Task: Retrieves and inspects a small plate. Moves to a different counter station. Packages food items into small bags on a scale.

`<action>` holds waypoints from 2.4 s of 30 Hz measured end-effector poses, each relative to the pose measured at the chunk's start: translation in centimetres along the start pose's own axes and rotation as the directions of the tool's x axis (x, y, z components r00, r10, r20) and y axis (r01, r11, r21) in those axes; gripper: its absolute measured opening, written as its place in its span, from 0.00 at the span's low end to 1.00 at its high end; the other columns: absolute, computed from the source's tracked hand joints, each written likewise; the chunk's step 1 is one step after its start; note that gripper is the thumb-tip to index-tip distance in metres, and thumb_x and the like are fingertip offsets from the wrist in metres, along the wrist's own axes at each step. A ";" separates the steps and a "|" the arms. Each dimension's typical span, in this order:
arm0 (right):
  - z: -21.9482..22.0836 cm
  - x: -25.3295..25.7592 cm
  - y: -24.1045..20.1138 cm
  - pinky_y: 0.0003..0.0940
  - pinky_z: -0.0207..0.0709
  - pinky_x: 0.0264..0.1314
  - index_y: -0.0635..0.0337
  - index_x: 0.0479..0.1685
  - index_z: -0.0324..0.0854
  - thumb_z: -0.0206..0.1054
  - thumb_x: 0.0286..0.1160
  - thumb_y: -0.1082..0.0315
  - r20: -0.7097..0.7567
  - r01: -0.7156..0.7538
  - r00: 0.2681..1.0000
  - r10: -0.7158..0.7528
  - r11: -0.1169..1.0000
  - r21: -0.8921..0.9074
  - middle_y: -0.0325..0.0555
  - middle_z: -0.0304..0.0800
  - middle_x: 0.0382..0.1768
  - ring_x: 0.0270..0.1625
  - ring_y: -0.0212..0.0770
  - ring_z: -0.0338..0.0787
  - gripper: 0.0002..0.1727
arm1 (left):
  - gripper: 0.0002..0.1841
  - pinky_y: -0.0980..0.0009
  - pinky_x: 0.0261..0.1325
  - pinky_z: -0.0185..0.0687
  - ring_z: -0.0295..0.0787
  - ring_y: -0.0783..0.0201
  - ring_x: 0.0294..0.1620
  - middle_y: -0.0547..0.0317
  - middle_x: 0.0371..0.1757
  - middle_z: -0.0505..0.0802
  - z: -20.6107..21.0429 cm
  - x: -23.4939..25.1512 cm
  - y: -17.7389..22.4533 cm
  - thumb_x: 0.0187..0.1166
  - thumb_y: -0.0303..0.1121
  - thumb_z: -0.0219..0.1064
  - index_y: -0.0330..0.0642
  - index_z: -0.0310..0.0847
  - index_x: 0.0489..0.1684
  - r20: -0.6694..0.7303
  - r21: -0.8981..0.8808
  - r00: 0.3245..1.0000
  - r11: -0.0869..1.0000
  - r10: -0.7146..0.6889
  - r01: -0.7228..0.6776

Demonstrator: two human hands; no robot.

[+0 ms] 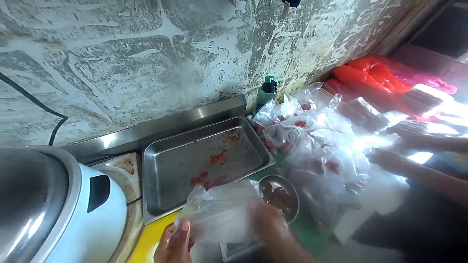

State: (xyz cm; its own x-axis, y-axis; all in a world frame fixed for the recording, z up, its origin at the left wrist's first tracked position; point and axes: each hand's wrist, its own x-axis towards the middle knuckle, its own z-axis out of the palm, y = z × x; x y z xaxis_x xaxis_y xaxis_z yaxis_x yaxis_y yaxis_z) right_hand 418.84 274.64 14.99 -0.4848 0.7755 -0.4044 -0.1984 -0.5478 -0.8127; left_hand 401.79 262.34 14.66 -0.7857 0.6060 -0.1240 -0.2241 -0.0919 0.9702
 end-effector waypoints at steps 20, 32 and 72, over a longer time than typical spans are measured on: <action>-0.1 -1.0 -0.8 0.48 0.87 0.45 0.65 0.36 0.89 0.59 0.88 0.63 0.670 0.710 0.701 -0.245 0.327 -0.623 0.52 0.93 0.31 0.37 0.46 0.94 0.18 | 0.14 0.69 0.47 0.91 0.93 0.65 0.39 0.45 0.42 0.93 2.6 -1.4 2.7 0.79 0.24 0.61 0.21 0.84 0.54 0.469 0.557 0.879 0.742 0.091 -0.374; -0.1 -0.9 1.3 0.43 0.85 0.44 0.60 0.28 0.88 0.59 0.88 0.58 0.682 0.775 0.617 -0.394 0.150 -0.614 0.47 0.91 0.29 0.38 0.45 0.92 0.21 | 0.14 0.52 0.73 0.81 0.87 0.42 0.69 0.31 0.65 0.89 2.0 -0.3 1.0 0.77 0.19 0.56 0.29 0.92 0.43 0.572 0.577 0.785 0.564 0.237 -0.591; -11.3 1.8 -6.4 0.34 0.89 0.36 0.65 0.53 0.88 0.68 0.77 0.74 -0.191 -0.086 0.982 0.000 0.893 -0.442 0.47 0.93 0.36 0.32 0.38 0.91 0.10 | 0.26 0.51 0.76 0.79 0.79 0.41 0.79 0.33 0.86 0.71 3.2 -0.1 2.6 0.70 0.18 0.60 0.26 0.81 0.71 0.560 0.711 0.826 0.548 -0.065 -0.440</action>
State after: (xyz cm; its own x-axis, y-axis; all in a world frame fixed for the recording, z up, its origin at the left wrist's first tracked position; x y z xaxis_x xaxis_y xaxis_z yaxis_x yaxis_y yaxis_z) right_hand 428.86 283.14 14.71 -0.3130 0.8212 -0.4771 0.2411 -0.4172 -0.8763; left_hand 403.12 264.54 17.85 -0.3112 0.9491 -0.0486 0.6329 0.2451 0.7344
